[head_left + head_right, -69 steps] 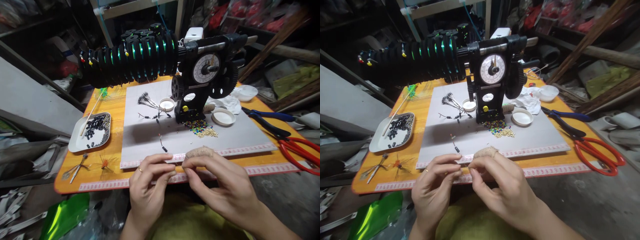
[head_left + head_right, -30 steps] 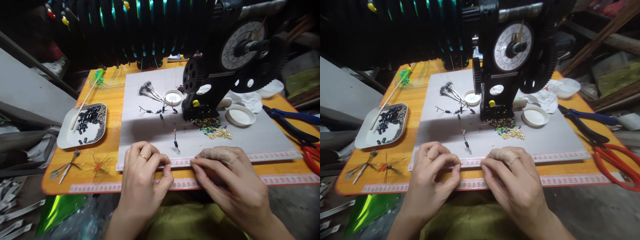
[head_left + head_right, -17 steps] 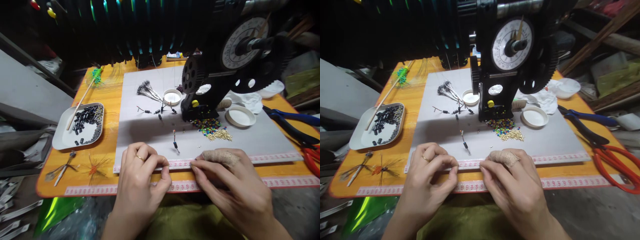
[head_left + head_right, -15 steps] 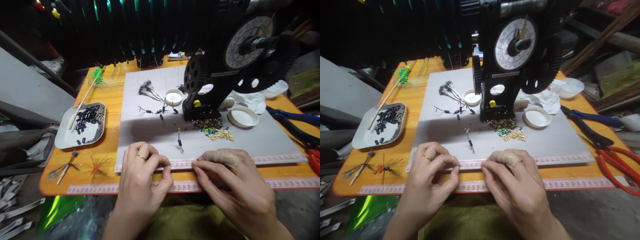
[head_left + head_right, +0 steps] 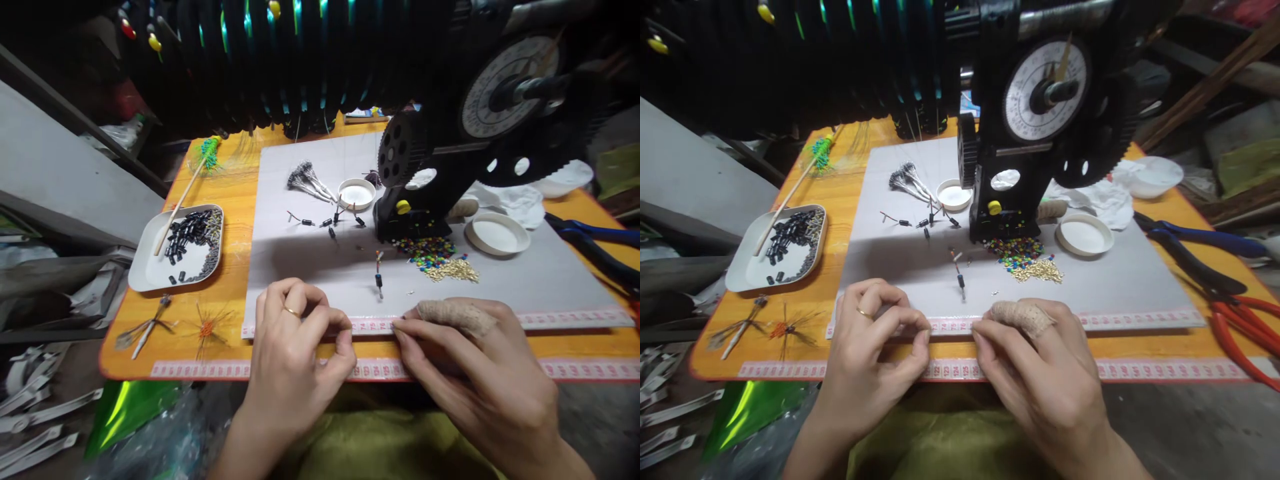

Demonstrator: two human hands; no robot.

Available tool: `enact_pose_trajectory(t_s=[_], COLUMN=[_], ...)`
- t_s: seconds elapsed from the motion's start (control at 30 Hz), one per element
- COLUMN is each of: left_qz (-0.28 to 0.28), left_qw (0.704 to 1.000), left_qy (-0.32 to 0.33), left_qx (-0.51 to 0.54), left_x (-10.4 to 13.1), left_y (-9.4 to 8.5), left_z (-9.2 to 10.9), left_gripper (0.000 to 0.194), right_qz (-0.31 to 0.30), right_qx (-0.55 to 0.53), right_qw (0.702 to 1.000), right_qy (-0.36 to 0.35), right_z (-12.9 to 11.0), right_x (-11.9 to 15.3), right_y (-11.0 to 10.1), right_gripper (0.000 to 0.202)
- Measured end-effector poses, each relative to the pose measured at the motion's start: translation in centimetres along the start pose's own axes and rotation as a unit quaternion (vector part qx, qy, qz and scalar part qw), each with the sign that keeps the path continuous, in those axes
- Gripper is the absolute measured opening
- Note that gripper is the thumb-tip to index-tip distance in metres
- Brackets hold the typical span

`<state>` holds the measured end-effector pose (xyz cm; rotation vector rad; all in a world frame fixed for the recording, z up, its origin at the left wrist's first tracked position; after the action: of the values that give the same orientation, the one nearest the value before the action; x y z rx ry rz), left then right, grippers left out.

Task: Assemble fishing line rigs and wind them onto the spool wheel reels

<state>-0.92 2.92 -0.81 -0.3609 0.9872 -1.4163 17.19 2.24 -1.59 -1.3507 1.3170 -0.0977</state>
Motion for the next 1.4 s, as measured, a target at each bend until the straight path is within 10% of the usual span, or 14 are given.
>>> enact_pose_trajectory(t_s=[0.2,0.37,0.47,0.6,0.77,0.87,1.0,1.27,1.4], left_qz=[0.087,0.050,0.027,-0.073,-0.138,-0.108,-0.061,-0.046,-0.005], left_qw=[0.992,0.992,0.988,0.940,0.691,0.614,0.609,0.796,0.755], left_qy=[0.070,0.059,0.019,-0.088,-0.224,-0.237,-0.271,-0.173,-0.198], left_qx=[0.064,0.105,0.152,0.321,0.674,0.745,0.743,0.578,0.625], left_x=[3.1,4.8,4.5,3.3,2.0,1.3,1.4,2.8,2.6], left_y=[-0.3,1.3,1.1,1.6,5.2,6.6,6.6,4.9,5.7], left_z=[2.2,2.4,2.4,2.9,3.8,3.9,3.5,3.5,3.1], left_gripper=[0.022,0.021,0.021,0.026,0.016,0.015,0.015,0.019,0.017], right_qz=[-0.001,-0.108,-0.102,-0.101,-0.110,-0.119,-0.124,-0.137,-0.203], right_qx=[-0.249,-0.641,-0.692,-0.691,-0.680,-0.650,-0.627,-0.639,-0.581], right_qw=[0.958,0.660,0.600,0.601,0.606,0.638,0.665,0.636,0.685], right_qy=[0.143,0.378,0.388,0.389,0.398,0.395,0.387,0.411,0.389], right_z=[-0.8,-1.7,-1.9,-2.2,-2.6,-2.4,-2.2,-1.9,-2.0], right_x=[1.5,3.3,3.4,3.2,3.5,3.7,3.5,3.9,4.5], right_y=[-0.2,2.6,2.5,1.9,1.7,1.4,1.1,1.6,1.6], right_gripper=[0.017,0.010,0.010,0.014,0.020,0.022,0.022,0.021,0.022])
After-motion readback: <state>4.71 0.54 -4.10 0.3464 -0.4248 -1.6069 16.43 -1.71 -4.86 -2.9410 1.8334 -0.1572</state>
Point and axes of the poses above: each hand's wrist, its own x-axis away from the middle knuckle, its own y-axis out of the palm, z = x × y, the point moved 5 cm from there along -x, towards the middle knuckle, and after that the axes turned 2 degrees about -y, right-handed, at the moved point
